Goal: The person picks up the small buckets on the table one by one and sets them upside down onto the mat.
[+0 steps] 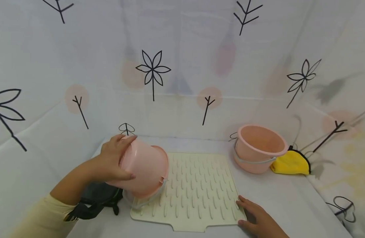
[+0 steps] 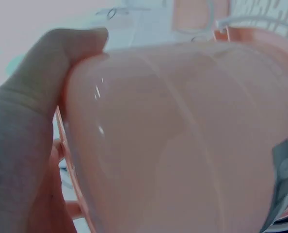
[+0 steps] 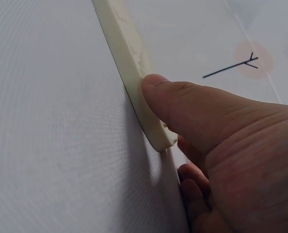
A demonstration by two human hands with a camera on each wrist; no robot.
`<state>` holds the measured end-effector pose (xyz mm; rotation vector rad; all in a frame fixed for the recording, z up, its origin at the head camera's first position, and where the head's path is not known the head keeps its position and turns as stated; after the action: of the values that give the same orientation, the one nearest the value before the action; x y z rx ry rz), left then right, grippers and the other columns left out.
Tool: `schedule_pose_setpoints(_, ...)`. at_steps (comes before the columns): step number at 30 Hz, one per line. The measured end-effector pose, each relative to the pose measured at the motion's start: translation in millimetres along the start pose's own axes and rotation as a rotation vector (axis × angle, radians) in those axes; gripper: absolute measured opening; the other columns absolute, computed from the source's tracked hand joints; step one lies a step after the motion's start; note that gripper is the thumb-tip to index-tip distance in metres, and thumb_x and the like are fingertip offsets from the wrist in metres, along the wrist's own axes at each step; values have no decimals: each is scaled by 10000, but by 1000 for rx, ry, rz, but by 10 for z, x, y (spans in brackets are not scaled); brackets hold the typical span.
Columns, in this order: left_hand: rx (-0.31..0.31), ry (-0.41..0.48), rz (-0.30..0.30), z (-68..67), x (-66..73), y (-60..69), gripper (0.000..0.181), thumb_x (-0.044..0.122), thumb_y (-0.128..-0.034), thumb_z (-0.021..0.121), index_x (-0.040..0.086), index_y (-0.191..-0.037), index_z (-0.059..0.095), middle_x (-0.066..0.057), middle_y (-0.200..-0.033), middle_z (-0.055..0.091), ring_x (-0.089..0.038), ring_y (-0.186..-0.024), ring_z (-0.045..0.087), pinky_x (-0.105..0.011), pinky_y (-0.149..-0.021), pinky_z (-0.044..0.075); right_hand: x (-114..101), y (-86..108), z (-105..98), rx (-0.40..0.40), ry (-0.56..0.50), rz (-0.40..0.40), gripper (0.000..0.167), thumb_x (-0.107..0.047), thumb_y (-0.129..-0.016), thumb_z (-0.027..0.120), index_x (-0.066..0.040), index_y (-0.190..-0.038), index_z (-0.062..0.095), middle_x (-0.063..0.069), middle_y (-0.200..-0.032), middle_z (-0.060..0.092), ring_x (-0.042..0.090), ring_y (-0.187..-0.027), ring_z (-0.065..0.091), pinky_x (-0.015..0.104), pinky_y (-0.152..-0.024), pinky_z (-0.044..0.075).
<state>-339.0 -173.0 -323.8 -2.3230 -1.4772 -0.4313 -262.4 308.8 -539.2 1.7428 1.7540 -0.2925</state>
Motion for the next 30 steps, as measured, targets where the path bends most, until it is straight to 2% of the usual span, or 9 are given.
schedule_pose_setpoints(5, -5, -23, 43, 180, 141, -90, 1149, 581, -693, 879, 383, -1637, 254, -175, -1681, 135, -543, -1453, 203, -724, -820, 504, -2, 56, -27, 11, -1, -16, 816, -512, -807, 861, -140, -1484, 596, 163, -1659, 398, 489, -1506, 356, 729, -1137, 324)
schedule_pose_setpoints(12, -9, -99, 39, 299, 306, -232, 1119, 594, -712, 858, 464, -1634, 238, -106, -1708, 145, -498, -1500, 201, -802, -885, 412, -87, 111, -11, 14, -33, -105, 791, -512, -838, 833, -133, -1488, 588, 180, -1656, 397, 512, -1499, 349, 734, -1125, 328)
schedule_pose_setpoints(17, -32, -100, 44, 416, 424, -416, 1136, 637, -711, 837, 495, -1643, 204, -88, -1720, 132, -500, -1505, 201, -797, -890, 399, -66, 125, -30, 21, -8, -82, 785, -496, -829, 846, -134, -1479, 595, 178, -1651, 406, 503, -1490, 368, 724, -1124, 339)
schedule_pose_setpoints(22, -21, -115, -1, 483, 431, -497, 1142, 680, -702, 822, 497, -1645, 205, -89, -1735, 119, -510, -1510, 190, -775, -902, 397, -24, 93, -3, 9, -9, -39, 795, -504, -809, 861, -157, -1475, 602, 161, -1656, 404, 490, -1498, 364, 725, -1129, 338)
schedule_pose_setpoints(30, -3, -172, -110, 594, 430, -591, 1144, 774, -706, 753, 500, -1651, 169, -113, -1756, 100, -528, -1517, 178, -855, -889, 347, -42, 68, -1, -2, -17, -47, 807, -514, -811, 855, -149, -1482, 596, 164, -1662, 393, 496, -1501, 354, 735, -1127, 328)
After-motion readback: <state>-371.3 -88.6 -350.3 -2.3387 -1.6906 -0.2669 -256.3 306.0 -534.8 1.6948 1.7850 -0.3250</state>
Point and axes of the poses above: each hand's wrist, its own y-axis away from the middle knuckle, its own z-axis out of the palm, x = y × z, the point moved 10 cm from there along -y, towards the middle knuckle
